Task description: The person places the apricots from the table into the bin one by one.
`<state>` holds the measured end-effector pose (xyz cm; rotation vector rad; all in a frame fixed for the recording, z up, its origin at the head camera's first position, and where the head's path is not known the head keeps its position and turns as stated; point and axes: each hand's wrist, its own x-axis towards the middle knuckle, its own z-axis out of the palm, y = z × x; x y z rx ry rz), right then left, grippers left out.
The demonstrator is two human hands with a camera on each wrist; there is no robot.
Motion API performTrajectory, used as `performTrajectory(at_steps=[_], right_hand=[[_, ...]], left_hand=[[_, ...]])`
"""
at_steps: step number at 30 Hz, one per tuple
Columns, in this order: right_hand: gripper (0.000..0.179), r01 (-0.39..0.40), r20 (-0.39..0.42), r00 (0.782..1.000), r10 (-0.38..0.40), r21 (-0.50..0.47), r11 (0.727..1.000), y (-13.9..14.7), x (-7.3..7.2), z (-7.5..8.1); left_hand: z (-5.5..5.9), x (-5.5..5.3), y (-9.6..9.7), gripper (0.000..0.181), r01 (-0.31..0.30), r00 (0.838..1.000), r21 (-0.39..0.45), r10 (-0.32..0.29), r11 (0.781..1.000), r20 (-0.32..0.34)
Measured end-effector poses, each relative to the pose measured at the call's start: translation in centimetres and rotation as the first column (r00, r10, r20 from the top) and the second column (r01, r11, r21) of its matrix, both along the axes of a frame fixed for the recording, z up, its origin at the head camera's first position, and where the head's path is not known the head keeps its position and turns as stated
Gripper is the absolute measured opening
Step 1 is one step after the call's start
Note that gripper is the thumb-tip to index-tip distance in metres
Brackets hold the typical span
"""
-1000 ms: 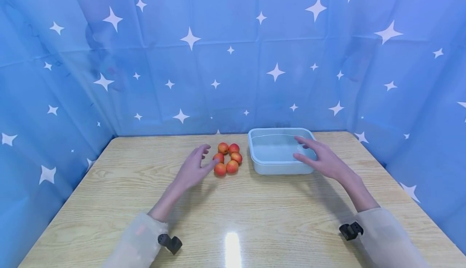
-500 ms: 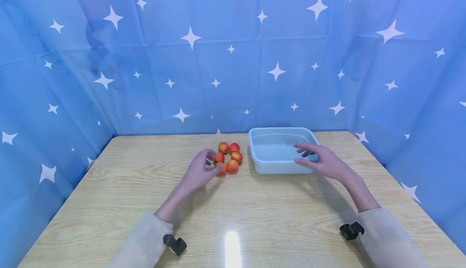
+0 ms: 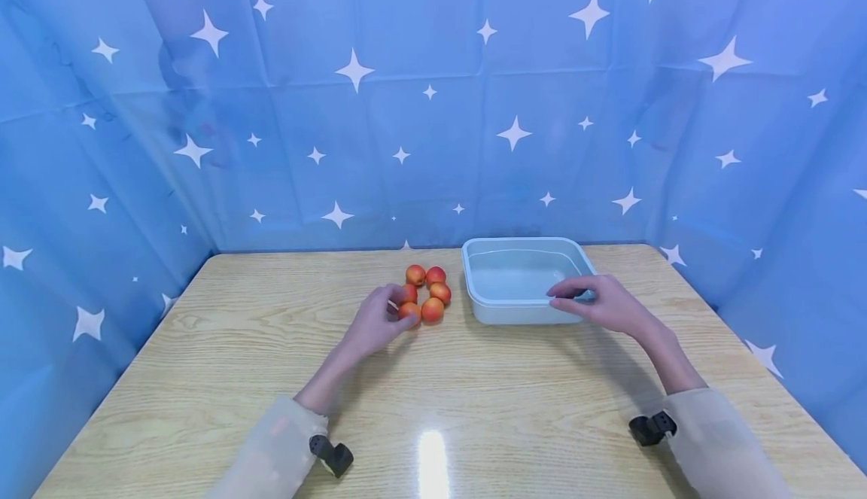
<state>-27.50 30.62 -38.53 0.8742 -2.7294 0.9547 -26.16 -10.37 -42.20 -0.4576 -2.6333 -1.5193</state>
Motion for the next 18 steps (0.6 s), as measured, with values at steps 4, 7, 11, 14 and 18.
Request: performTrajectory(at_steps=[4, 7, 11, 14, 18], right_hand=[[0.014, -0.012, 0.004, 1.000, 0.012, -0.021, 1.000, 0.09, 0.03, 0.02], [0.013, -0.012, 0.012, 1.000, 0.013, -0.032, 0.999, 0.12, 0.03, 0.04], [0.011, -0.002, 0.025, 1.000, 0.003, -0.035, 0.999, 0.11, 0.02, 0.07], [0.011, 0.008, 0.035, 0.999, -0.007, -0.035, 0.999, 0.12, 0.05, 0.13], [0.010, 0.016, 0.051, 0.999, -0.014, -0.030, 0.999, 0.16, 0.04, 0.12]], left_hand=[[-0.19, -0.22, 0.02, 0.032, 0.018, 0.999, -0.020, -0.019, 1.000, -0.033], [-0.38, -0.38, 0.03, 0.023, 0.040, 0.998, -0.018, -0.041, 0.999, -0.053], [-0.61, -0.52, 0.05, 0.021, 0.047, 0.998, 0.001, -0.047, 0.999, -0.052], [-0.71, -0.56, 0.09, 0.024, 0.034, 0.998, 0.001, -0.033, 0.999, -0.046], [-0.65, -0.49, 0.15, 0.026, 0.020, 0.999, -0.007, -0.020, 1.000, -0.032]])
